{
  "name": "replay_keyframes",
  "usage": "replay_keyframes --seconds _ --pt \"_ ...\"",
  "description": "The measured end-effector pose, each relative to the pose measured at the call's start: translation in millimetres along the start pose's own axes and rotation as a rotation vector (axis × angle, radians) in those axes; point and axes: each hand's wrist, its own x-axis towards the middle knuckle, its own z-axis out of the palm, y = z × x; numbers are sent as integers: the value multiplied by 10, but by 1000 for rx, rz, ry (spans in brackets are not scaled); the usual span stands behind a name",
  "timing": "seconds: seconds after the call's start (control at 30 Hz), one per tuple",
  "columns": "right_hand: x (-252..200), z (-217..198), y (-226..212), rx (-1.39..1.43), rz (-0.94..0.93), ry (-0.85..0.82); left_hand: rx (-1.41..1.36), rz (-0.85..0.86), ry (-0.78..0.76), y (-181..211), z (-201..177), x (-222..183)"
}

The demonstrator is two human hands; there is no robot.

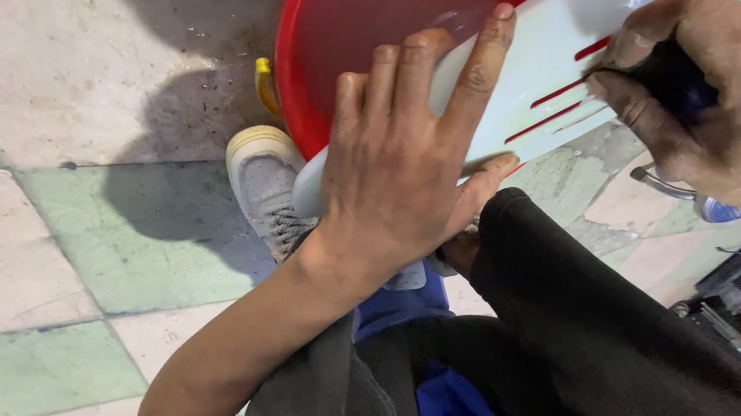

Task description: Wet-sanding a white plastic motorcycle part using sandpaper and water to prepare the surface.

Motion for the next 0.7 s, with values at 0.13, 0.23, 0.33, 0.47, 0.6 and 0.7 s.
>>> replay_keyframes --seconds 0.13,0.23,0.33,0.47,0.6,0.7 --pt "72 -55 -147 28 39 -15 -18 10 28 -13 15 -18" --pt "124 -79 -248 65 63 -39 -28 9 34 -18 28 -32" --pt "144 -65 -250 74 71 -48 -17 9 34 -23 33 -31" --pt "110 -22 -67 -144 -179 -7 22 12 31 -23 -6 -24" --pt "138 -74 -159 -156 -140 -82 34 16 39 -22 47 -47" --pt "87 -16 -126 -183 -200 -11 42 24 52 -24 60 -51"
